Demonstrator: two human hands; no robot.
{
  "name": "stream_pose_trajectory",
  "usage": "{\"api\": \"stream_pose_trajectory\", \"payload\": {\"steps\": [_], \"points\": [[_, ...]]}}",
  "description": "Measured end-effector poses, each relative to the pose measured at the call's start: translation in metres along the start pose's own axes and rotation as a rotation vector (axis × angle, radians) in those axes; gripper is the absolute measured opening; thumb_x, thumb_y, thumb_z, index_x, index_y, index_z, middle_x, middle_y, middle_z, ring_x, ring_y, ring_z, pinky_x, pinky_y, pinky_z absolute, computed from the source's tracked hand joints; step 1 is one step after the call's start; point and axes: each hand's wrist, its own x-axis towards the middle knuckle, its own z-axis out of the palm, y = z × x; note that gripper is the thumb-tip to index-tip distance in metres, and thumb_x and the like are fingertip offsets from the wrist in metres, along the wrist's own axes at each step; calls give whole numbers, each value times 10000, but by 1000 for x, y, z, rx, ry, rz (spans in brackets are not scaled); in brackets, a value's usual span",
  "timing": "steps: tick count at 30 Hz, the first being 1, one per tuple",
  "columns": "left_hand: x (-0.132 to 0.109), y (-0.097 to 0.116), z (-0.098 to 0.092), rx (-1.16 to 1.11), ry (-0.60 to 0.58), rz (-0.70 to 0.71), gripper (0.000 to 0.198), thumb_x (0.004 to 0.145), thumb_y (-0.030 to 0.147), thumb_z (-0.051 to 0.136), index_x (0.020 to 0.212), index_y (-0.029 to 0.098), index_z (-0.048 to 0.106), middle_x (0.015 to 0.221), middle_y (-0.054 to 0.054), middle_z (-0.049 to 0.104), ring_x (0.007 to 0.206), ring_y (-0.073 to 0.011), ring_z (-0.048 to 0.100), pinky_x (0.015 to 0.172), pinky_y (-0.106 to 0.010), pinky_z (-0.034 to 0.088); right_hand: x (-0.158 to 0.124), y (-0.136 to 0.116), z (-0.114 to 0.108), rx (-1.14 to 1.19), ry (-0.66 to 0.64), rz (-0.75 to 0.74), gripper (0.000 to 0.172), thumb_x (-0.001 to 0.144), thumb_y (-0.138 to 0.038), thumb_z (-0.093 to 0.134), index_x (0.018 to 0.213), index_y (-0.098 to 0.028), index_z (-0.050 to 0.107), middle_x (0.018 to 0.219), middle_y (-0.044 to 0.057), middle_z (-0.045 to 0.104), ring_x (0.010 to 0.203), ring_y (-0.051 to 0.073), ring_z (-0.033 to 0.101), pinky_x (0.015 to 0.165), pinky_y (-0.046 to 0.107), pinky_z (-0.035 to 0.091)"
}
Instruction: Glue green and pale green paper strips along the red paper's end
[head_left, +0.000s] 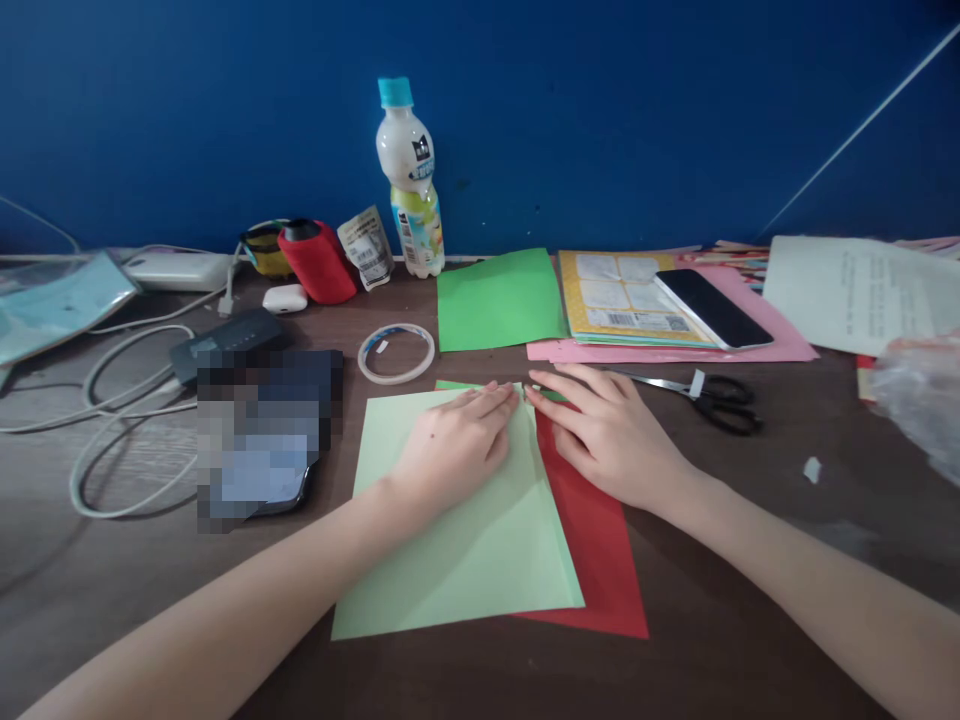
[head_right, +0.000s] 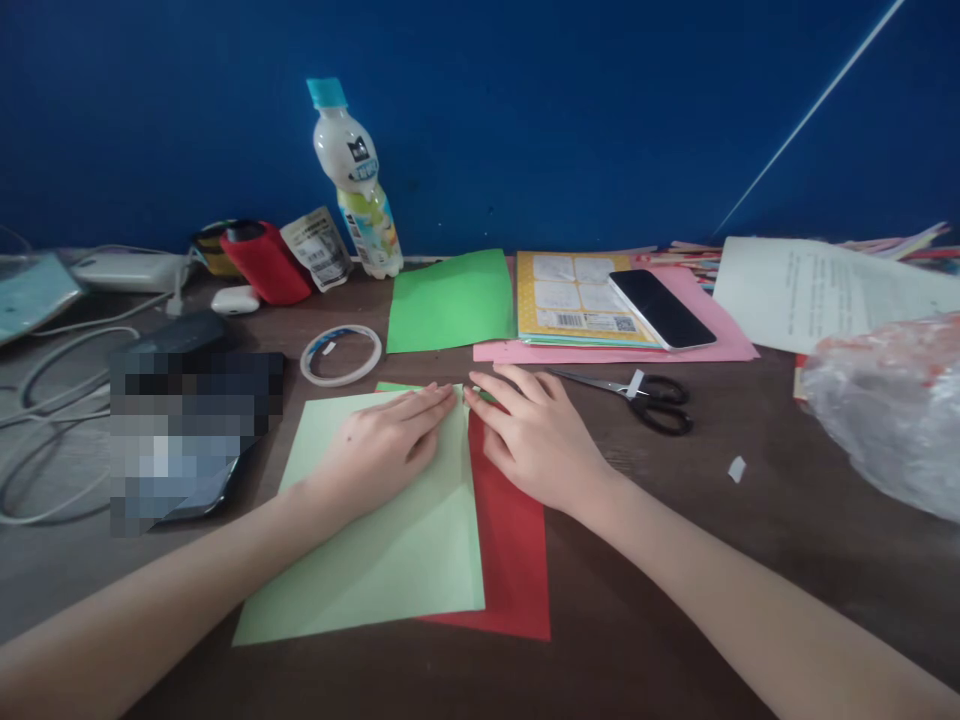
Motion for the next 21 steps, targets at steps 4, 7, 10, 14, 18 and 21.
{"api": "stream_pose_trajectory", "payload": {"steps": [4,7,10,14,18,21], "points": [[0,0,0,0,6,2,360,814,125,395,1123,112,578,1176,-41,593,1073,-196,558,884,-329,495,-1,-1,-1,-15,16,2,356,846,-196,403,1162,-180,567,1292,23,505,1184,245,388,881,396,353],[0,0,0,4,-2,-4,357,819,127,393,1122,126,580,1183,-35,588,1072,-190,559,886,-317,494,-2,-2,-2,-23,30,3,345,839,-192,410,1135,-182,586,1280,25,517,1177,243,400,851,391,366],[0,0,0,7,-3,-2,357,821,129,391,1124,125,579,1184,-37,588,1075,-193,557,885,-320,495,-4,-1,-2,-10,39,6,340,836,-186,411,1124,-186,592,1282,34,515,1178,242,403,840,393,371],[0,0,-1,5,-10,9,361,816,126,392,1126,124,577,1189,-41,584,1083,-195,551,892,-329,492,-5,0,-2,48,85,21,372,840,-177,401,1183,-180,545,1297,49,497,1178,229,405,864,392,368],[0,0,-2,4,-18,2,358,813,125,391,1113,126,586,1194,-47,580,1089,-196,547,897,-330,488,-6,2,-2,127,46,-42,441,826,-146,404,1257,-209,472,1314,23,478,1189,230,385,912,415,347],[0,1,-1,3,-9,-4,355,820,134,394,1120,130,583,1188,-43,584,1081,-191,553,904,-323,483,-6,3,0,150,31,-36,404,821,-141,413,1196,-230,532,1289,21,504,1188,243,387,912,437,347]]}}
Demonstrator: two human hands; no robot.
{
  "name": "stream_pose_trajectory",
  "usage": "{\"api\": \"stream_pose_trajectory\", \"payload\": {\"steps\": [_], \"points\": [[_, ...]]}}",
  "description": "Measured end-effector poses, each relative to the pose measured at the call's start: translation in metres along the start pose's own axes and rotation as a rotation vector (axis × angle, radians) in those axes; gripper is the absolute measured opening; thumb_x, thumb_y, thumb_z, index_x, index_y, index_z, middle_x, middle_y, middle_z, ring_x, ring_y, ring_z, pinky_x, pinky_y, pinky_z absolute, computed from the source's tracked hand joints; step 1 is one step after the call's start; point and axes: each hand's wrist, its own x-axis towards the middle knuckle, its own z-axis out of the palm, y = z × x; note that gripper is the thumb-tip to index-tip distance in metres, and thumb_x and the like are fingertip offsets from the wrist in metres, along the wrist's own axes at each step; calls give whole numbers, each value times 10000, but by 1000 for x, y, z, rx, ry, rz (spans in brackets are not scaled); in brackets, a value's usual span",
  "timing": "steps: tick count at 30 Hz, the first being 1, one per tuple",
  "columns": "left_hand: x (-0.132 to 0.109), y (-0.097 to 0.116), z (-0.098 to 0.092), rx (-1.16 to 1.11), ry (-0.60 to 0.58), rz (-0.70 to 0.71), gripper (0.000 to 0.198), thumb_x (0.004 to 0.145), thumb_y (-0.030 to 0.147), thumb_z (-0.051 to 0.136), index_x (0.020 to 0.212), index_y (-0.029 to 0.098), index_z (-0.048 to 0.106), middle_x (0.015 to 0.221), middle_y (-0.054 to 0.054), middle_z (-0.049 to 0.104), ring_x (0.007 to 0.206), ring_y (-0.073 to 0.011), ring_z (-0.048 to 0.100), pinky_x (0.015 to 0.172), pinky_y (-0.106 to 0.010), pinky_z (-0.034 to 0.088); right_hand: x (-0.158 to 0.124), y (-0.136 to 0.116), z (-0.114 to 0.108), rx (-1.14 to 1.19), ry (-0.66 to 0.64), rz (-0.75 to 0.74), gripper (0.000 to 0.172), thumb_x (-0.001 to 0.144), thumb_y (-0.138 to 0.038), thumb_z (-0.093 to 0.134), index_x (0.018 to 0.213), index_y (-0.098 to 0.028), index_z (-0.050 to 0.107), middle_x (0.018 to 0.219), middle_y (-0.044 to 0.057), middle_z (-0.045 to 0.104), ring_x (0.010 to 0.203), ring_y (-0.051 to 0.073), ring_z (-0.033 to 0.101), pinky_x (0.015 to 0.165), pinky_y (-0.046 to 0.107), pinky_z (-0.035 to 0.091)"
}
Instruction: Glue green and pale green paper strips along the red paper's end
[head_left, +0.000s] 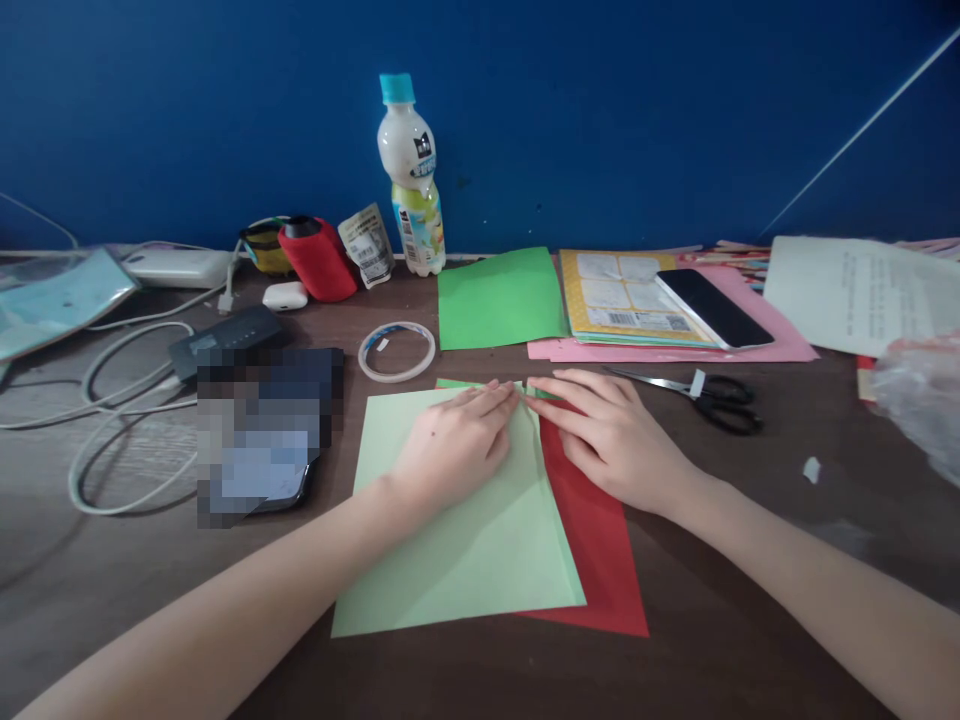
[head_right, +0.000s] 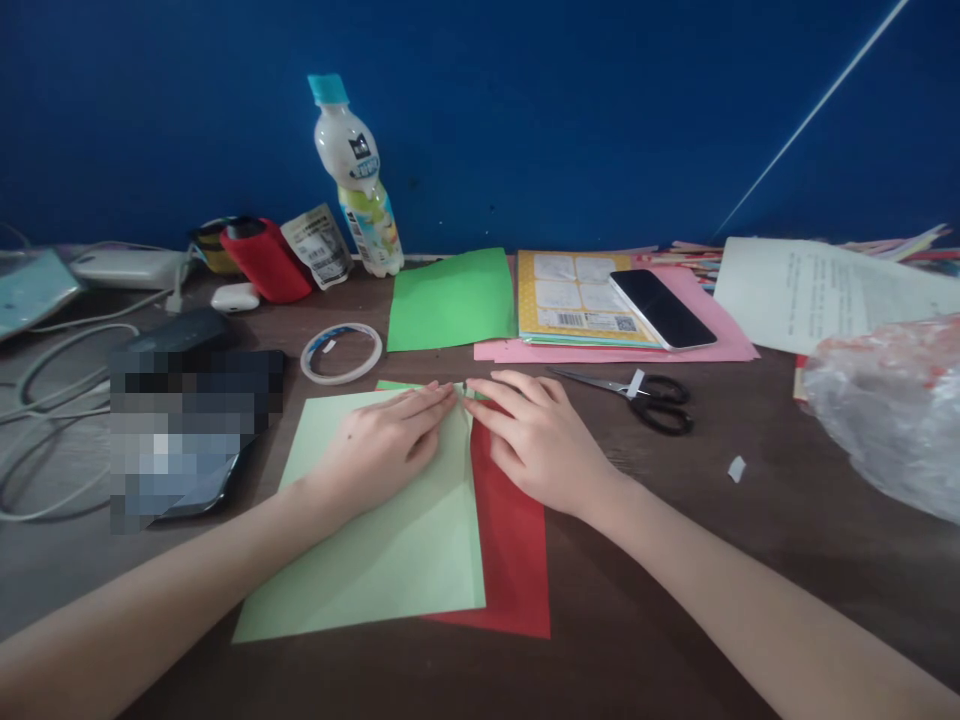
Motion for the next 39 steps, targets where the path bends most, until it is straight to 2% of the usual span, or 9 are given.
{"api": "stream_pose_trajectory", "payload": {"steps": [6,17,22,27,39], "points": [[0,0,0,-1,-23,-10,355,826,140,391,1131,133,573,1200,-41,576,1095,-193,543,905,-324,482,3,-2,-1,-47,24,0,368,812,-132,422,1133,-204,586,1199,35,575,1156,245,421,900,417,347],[0,-1,2,-5,-15,-5,366,821,133,391,1143,124,564,1204,-33,573,1095,-190,542,901,-331,487,1,-6,-3,-103,58,-13,338,812,-138,432,1100,-187,602,1144,41,609,1130,247,446,871,409,343],[0,-1,1,-11,-12,-1,367,820,134,389,1141,116,566,1202,-38,574,1091,-192,545,904,-333,486,1,-4,-2,-51,63,5,337,829,-141,409,1109,-180,592,1164,35,600,1131,227,452,885,396,348],[0,-1,1,-5,0,4,358,826,132,378,1120,120,581,1195,-45,578,1086,-192,549,900,-324,487,0,-3,0,-14,30,-19,429,808,-105,403,1213,-197,511,1244,27,546,1148,217,440,893,403,351],[0,-1,0,4,-29,0,365,818,133,401,1143,143,567,1209,-35,570,1102,-190,537,908,-313,479,1,-5,-3,-76,62,-19,357,791,-99,426,1080,-193,615,1130,53,608,1132,240,449,867,409,362]]}}
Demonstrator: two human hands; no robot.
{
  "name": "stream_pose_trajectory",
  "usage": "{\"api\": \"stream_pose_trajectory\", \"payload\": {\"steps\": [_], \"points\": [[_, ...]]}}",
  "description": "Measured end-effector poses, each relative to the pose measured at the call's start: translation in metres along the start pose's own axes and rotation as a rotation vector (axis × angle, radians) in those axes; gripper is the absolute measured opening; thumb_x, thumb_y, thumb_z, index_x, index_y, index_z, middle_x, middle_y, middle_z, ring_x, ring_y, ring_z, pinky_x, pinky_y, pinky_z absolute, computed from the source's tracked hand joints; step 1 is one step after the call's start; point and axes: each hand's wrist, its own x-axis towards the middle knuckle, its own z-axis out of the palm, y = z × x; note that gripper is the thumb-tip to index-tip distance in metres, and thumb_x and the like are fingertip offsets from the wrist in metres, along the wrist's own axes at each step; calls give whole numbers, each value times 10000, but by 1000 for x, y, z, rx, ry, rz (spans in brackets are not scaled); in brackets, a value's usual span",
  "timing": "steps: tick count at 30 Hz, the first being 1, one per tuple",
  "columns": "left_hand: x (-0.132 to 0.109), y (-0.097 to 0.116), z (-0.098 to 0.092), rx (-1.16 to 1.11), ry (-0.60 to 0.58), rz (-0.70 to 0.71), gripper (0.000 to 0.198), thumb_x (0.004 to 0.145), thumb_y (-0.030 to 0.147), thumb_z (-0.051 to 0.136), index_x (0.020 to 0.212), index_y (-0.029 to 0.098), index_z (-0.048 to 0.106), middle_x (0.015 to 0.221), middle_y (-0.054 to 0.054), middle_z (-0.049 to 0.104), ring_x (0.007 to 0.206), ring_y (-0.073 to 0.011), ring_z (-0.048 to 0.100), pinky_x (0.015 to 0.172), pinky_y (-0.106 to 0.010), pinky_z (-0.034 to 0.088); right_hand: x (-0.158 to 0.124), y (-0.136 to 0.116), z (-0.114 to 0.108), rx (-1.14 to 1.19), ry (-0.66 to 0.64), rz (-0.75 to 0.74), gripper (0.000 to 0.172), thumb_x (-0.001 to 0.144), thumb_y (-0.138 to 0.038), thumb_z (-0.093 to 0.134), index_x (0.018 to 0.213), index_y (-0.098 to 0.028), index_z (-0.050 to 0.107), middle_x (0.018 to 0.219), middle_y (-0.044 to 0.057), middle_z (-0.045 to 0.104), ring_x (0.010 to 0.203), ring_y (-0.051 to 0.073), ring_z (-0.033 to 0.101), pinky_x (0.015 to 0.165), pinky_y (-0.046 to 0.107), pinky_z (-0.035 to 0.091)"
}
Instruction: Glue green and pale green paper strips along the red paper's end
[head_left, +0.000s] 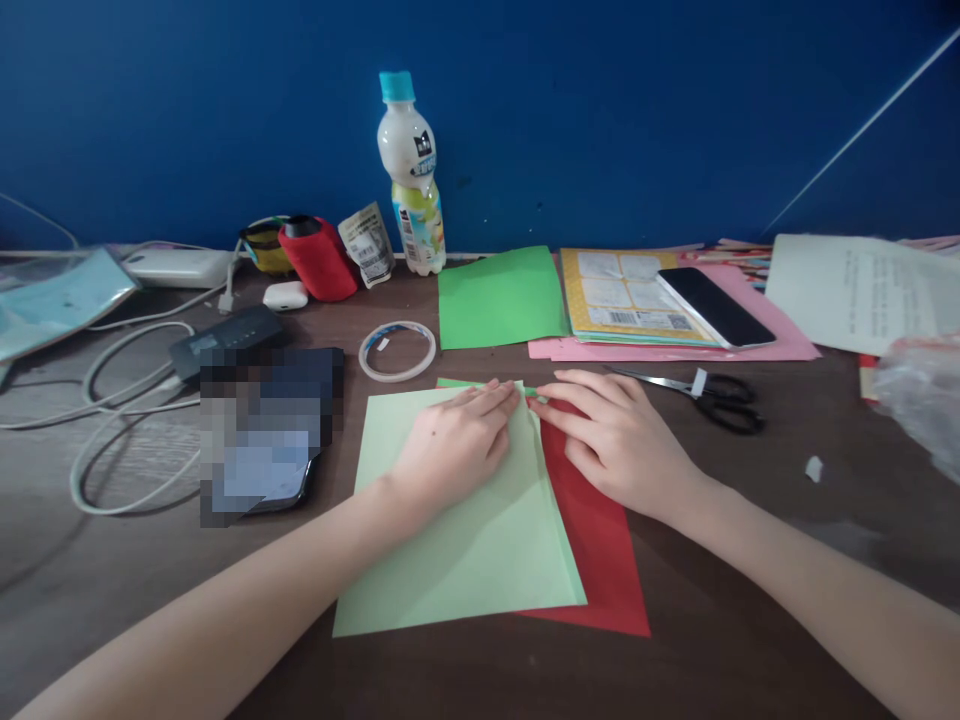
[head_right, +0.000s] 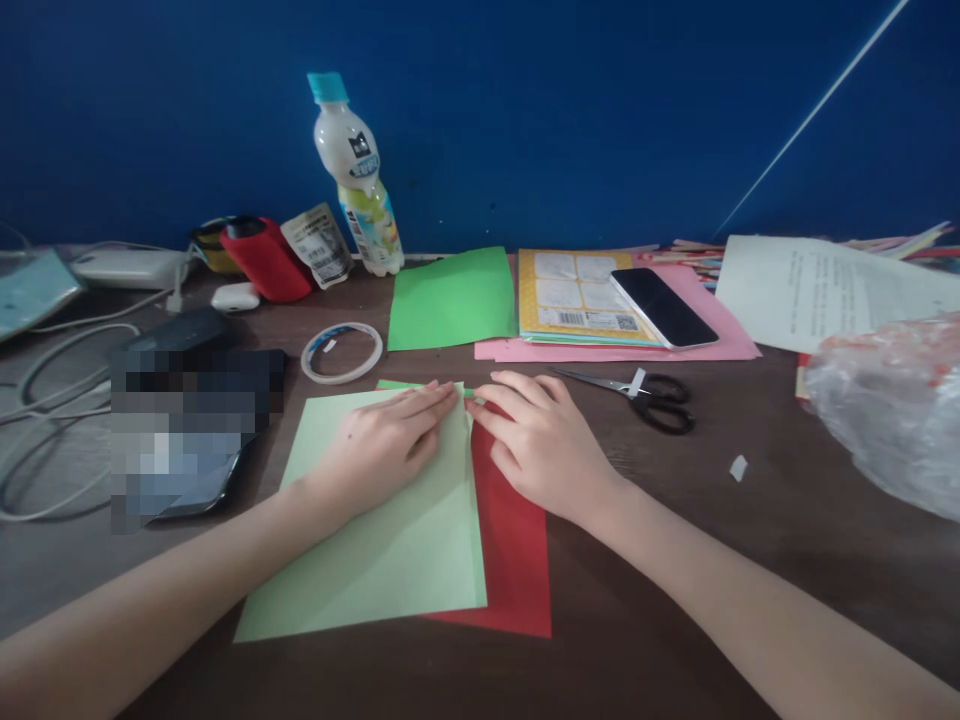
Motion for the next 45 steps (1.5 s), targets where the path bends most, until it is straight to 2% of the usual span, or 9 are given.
{"api": "stream_pose_trajectory", "payload": {"steps": [6,12,18,24,30,35,40,45], "points": [[0,0,1,4,-3,14,372,815,130,398,1148,134,564,1224,-39,555,1103,-188,536,924,-321,468,-3,1,-1,-3,21,12,346,790,-99,426,1045,-205,635,1079,48,627,1114,238,464,853,405,369],[-1,-1,1,5,-2,13,375,816,128,400,1157,126,556,1221,-33,559,1102,-191,536,920,-323,471,-5,2,1,50,21,27,355,786,-83,417,1053,-191,626,1116,51,611,1112,230,467,863,396,378],[0,0,0,2,16,13,348,823,136,396,1111,130,591,1191,-37,584,1088,-193,547,914,-321,478,-5,2,0,97,57,1,396,794,-83,411,1139,-193,572,1140,52,601,1102,216,467,875,396,372],[0,0,1,-1,28,12,343,824,149,400,1106,130,595,1184,-41,587,1077,-192,555,909,-325,481,-4,0,0,106,25,-8,320,778,-80,435,984,-203,645,1114,37,614,1062,223,483,853,396,359],[1,0,1,5,41,18,347,818,139,406,1110,130,592,1180,-40,590,1074,-187,558,916,-317,475,-2,1,3,177,42,-4,307,801,-87,415,1016,-171,617,1057,45,639,1035,208,502,858,379,359],[0,0,1,8,43,25,339,818,137,406,1096,127,600,1175,-44,594,1076,-186,557,928,-311,466,-3,-4,1,104,-2,-4,320,821,-139,433,1103,-162,581,1067,65,626,1003,221,504,837,388,357],[0,0,2,10,63,22,328,817,139,411,1078,124,610,1161,-44,603,1053,-191,571,912,-316,476,0,-13,-1,21,9,-1,268,835,-178,442,1038,-142,614,1013,81,629,1001,224,501,829,382,345],[1,1,1,-5,23,-2,342,821,139,396,1096,114,599,1183,-48,587,1071,-198,559,924,-326,466,1,-15,-2,16,35,-31,245,814,-145,446,977,-133,628,966,80,636,1019,222,498,843,374,331]]}}
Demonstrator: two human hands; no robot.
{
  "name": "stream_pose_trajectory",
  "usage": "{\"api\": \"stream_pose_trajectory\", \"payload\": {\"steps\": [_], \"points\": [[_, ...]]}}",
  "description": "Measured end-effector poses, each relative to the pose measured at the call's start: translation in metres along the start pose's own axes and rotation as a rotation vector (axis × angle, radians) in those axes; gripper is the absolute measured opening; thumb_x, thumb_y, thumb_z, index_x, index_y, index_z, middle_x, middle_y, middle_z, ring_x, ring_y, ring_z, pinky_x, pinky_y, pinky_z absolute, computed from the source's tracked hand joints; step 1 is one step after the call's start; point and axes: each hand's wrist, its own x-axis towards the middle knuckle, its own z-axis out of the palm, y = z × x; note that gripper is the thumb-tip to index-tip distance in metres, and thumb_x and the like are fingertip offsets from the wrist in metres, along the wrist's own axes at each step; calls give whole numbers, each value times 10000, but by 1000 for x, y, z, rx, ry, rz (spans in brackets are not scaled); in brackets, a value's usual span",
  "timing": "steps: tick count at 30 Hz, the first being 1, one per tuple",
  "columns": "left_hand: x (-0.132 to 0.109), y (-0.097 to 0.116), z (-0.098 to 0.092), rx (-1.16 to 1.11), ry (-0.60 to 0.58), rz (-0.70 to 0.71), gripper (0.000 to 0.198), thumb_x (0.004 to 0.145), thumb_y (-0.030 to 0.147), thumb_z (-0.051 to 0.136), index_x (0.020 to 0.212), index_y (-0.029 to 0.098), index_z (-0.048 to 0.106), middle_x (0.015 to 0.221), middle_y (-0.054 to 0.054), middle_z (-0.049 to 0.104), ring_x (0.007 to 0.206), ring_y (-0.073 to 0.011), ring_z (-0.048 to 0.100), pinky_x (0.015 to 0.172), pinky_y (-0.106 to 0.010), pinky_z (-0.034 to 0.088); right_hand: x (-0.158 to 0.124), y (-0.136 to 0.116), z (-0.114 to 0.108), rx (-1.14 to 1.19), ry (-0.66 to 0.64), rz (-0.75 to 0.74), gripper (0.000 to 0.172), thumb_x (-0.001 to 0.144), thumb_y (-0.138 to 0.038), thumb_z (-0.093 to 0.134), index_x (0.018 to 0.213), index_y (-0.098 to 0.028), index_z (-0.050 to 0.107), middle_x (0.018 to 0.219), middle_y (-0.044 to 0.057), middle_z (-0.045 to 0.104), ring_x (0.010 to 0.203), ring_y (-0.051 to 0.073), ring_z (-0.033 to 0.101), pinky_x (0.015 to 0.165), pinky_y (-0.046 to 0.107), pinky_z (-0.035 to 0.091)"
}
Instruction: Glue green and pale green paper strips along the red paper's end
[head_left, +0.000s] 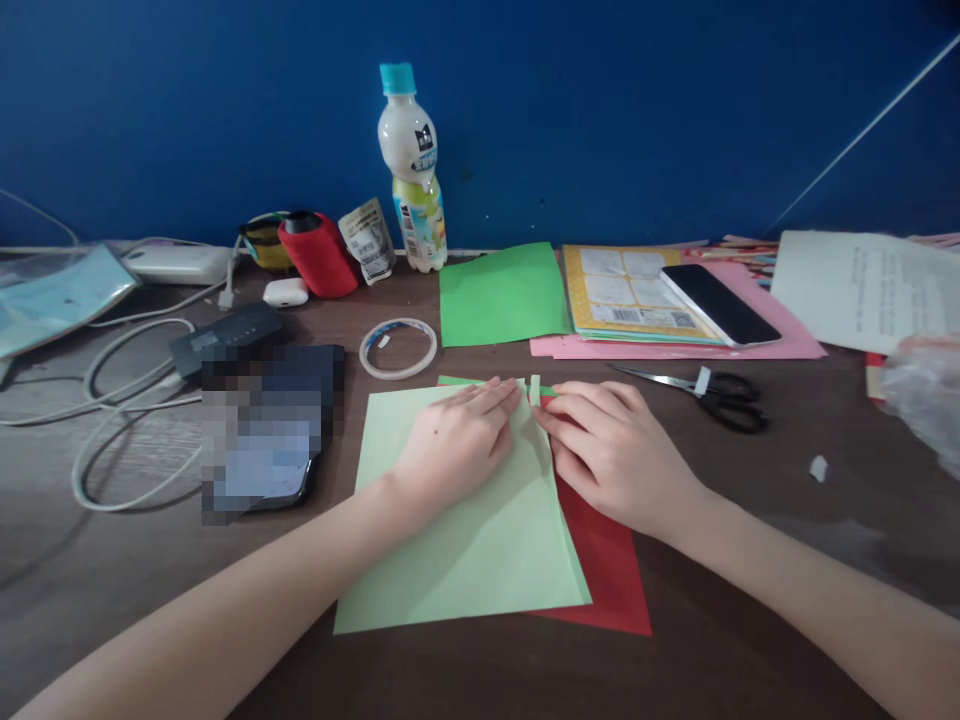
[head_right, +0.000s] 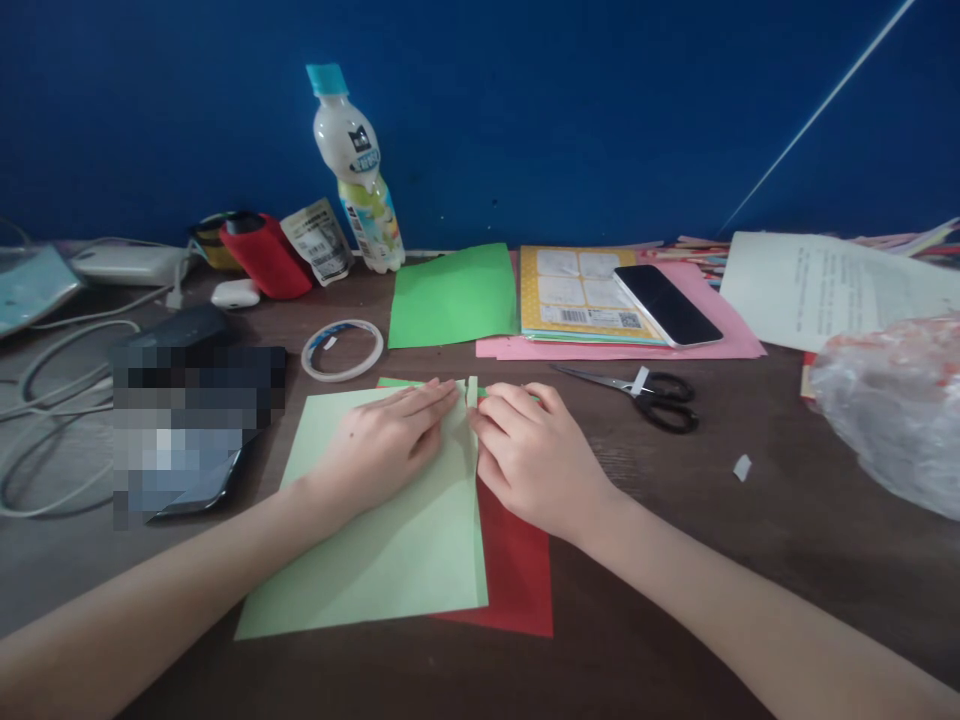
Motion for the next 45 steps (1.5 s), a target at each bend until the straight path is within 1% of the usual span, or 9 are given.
{"api": "stream_pose_trajectory", "payload": {"steps": [4,10,15,20,26,29,32,35,45], "points": [[-1,0,0,-1,6,-4,341,824,142,392,1096,126,597,1181,-47,589,1065,-201,563,906,-326,479,0,5,0,78,16,31,228,816,-135,436,935,-154,629,933,61,640,1000,215,512,836,371,342],[0,-1,1,4,44,45,324,812,133,415,1081,116,596,1146,-57,615,1051,-199,570,913,-326,470,5,18,7,177,58,324,202,836,-225,458,978,-147,578,1009,81,604,970,232,508,795,374,383],[5,0,-3,-26,32,26,298,831,140,403,1057,122,597,1112,-60,629,1040,-205,559,900,-349,452,12,14,11,126,12,311,231,782,-336,565,957,-188,595,1060,72,578,1012,264,467,788,398,380],[10,-1,-8,-76,-33,-91,404,822,229,491,1216,145,464,1187,-72,565,1075,-233,496,905,-390,405,12,11,9,179,69,332,57,751,-196,584,787,-221,620,1099,49,559,1056,265,444,815,410,364],[16,-10,-16,-272,-86,-261,501,774,324,571,1230,178,423,1056,-66,561,1002,-213,504,850,-351,409,14,12,6,424,103,362,40,786,-179,553,771,-209,575,888,28,611,927,210,517,805,378,387],[20,-16,-23,-386,-104,-288,394,747,326,590,1111,195,517,911,-30,561,853,-176,530,750,-303,428,14,11,2,571,79,435,41,800,-192,531,806,-208,568,821,14,597,831,173,546,763,334,412],[23,-18,-31,-441,-178,-289,185,767,320,546,870,175,597,778,-7,542,708,-141,511,637,-257,404,13,9,0,673,15,482,71,817,-234,506,820,-208,572,815,20,593,809,171,557,733,324,428],[26,-18,-38,-477,-224,-272,206,782,353,513,715,171,582,749,1,533,659,-125,491,592,-242,369,13,9,-1,811,-31,508,133,830,-311,494,872,-210,571,842,30,605,796,169,573,716,324,449],[26,-21,-44,-658,-448,-266,227,790,376,469,696,178,526,600,45,478,538,-90,431,487,-213,285,14,11,-3,812,-139,441,44,757,-188,561,765,-190,604,774,9,567,750,148,552,733,317,435]]}}
